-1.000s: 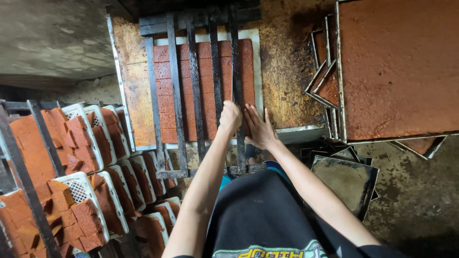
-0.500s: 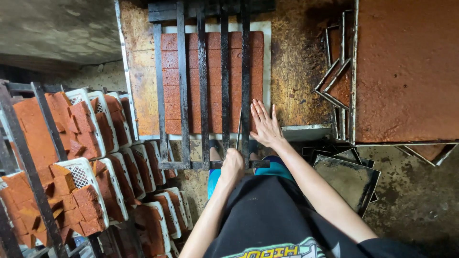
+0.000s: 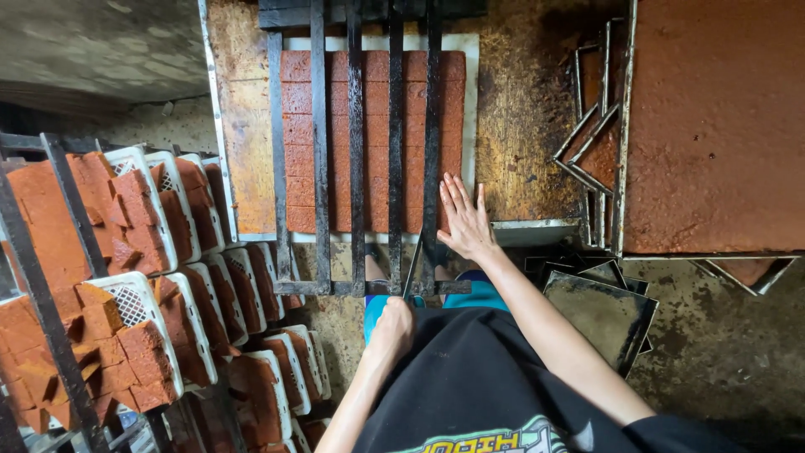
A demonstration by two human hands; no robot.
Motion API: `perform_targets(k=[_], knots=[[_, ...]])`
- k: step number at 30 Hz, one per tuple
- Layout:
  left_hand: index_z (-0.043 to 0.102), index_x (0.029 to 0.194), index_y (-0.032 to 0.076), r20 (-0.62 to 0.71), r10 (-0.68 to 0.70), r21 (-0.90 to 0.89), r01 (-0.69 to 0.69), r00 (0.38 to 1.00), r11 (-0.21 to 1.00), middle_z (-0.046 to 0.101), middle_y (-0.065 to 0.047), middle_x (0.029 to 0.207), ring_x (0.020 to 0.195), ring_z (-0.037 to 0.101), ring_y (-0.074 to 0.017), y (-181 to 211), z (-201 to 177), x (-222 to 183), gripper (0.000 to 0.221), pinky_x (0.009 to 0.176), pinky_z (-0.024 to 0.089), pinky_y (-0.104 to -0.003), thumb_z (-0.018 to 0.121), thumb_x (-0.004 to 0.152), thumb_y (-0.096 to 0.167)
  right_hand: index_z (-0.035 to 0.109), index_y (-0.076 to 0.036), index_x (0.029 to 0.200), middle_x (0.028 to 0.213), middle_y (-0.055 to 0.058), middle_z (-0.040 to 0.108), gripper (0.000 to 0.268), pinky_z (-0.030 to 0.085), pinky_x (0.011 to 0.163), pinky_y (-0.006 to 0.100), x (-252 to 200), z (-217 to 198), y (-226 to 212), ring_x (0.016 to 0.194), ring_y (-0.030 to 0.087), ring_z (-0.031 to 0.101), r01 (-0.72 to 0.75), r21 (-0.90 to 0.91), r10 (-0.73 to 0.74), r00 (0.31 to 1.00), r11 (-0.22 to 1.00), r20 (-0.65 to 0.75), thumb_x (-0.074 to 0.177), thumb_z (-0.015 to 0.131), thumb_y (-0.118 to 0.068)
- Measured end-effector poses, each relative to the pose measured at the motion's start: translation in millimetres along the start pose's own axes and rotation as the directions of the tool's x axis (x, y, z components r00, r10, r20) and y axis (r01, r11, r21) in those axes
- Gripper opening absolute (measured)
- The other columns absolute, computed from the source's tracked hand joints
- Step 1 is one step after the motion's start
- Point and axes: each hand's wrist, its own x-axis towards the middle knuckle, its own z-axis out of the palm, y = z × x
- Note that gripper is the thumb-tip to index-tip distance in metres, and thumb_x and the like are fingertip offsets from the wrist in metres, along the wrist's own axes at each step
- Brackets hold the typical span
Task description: Using a metal grid guide and a knife to slice large rectangular sheets of baked goods into uniform squares on a bakery workbench.
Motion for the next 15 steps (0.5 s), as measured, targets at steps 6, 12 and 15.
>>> perform_targets(k=[6, 12, 15], knots=[[0.039, 0.124, -0.014, 0.049, 0.01, 0.01, -0.01, 0.999, 1.0, 0.064, -0.023, 0.1, 0.094, 0.072, -0.0518, 15.6, -37.6, -25.8, 0.041, 0.078, 0.059, -0.062, 0.024, 0.096, 0.012, 0.019, -0.003, 0.161, 0.171, 0.016, 0.006, 0.107, 0.0, 0.122, 0.068, -0.2, -0.1, -0.8, 0.158, 0.029, 0.006, -0.006, 0.003, 0.006, 1.0, 1.0, -0.013, 0.077, 0.075, -0.037], [0.061, 0.118, -0.006, 0.319, -0.302, -0.035, 0.329, 0.898, 0.944, 0.067, -0.025, 0.126, 0.117, 0.065, -0.0483, 28.5, -85.2, -61.8, 0.035, 0.099, 0.052, -0.054, 0.038, 0.095, 0.006, 0.008, -0.007, 0.164, 0.172, 0.011, 0.002, 0.116, 0.003, 0.122, 0.066, 4.4, 1.8, 7.0, 0.159, 0.027, 0.003, 0.024, -0.085, -0.029, 0.998, 0.996, -0.055, 0.08, 0.077, -0.048], [0.056, 0.106, -0.001, 0.283, -0.231, -0.165, 0.285, 0.931, 0.944, 0.067, -0.033, 0.117, 0.11, 0.067, -0.0485, 57.4, -161.2, -90.9, 0.036, 0.095, 0.051, -0.056, 0.031, 0.096, 0.023, 0.007, -0.006, 0.164, 0.172, 0.011, 0.001, 0.117, 0.008, 0.121, 0.066, -0.2, 5.2, 11.7, 0.159, 0.027, 0.002, 0.067, -0.046, -0.068, 0.997, 0.997, -0.026, 0.081, 0.076, -0.053]])
